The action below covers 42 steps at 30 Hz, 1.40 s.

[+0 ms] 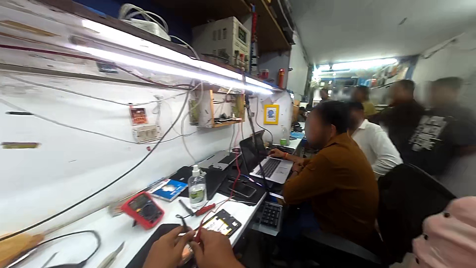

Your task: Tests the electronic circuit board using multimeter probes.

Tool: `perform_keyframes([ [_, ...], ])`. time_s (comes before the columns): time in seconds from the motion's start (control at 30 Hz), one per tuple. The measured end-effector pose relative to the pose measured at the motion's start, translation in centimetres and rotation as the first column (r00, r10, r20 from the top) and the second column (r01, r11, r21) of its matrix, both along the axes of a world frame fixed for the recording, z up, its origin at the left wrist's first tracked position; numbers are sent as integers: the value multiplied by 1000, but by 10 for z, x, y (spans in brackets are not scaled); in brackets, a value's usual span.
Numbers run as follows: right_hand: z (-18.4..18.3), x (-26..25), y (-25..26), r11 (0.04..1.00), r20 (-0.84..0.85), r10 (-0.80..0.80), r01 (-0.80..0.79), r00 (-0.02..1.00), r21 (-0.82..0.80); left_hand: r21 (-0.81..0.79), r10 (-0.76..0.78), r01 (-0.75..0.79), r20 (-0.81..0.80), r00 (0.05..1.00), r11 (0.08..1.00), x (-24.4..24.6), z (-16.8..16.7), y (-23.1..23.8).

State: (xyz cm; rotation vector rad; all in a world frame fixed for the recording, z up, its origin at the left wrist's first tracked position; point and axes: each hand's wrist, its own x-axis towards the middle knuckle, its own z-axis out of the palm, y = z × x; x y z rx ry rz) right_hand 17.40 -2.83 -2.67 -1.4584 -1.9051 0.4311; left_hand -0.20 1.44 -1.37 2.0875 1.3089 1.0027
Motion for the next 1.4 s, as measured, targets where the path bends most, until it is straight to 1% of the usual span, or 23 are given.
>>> perform_keyframes([
  [0.13,-3,-3,2,999,-8,-15,16,1000,43,-14,-42,42,3,999,999,-2,2,1],
  [0.27,-7,-7,2,996,-18,-19,20,1000,92,6,-64,63,12,998,998,-5,1,2],
  [0.6,-7,-10,2,995,2,-21,21,1000,96,-9,-77,77,24,997,997,-8,2,2],
  [0.73,-8,-10,4,996,-11,-17,18,1000,89,-13,-62,62,18,998,998,-8,3,2],
  [0.83,-5,-10,1,996,-29,-3,6,1000,87,-30,-22,22,-1,1000,999,-9,6,-3],
  [1.0,3,-6,-3,998,-17,-34,35,999,49,91,65,-63,-19,998,994,0,2,0],
  [1.1,7,-4,-3,999,7,-42,42,999,6,46,88,-86,-42,995,995,2,12,-8],
  [1.2,1,-1,6,999,29,-31,31,999,-6,4,93,-93,-49,994,996,2,15,-9],
  [1.3,-2,4,10,999,6,-32,32,999,-11,-31,64,-64,-19,998,997,5,17,-9],
  [1.4,-2,5,10,1000,-15,-24,24,1000,-4,-46,66,-67,-11,998,997,6,17,-9],
])
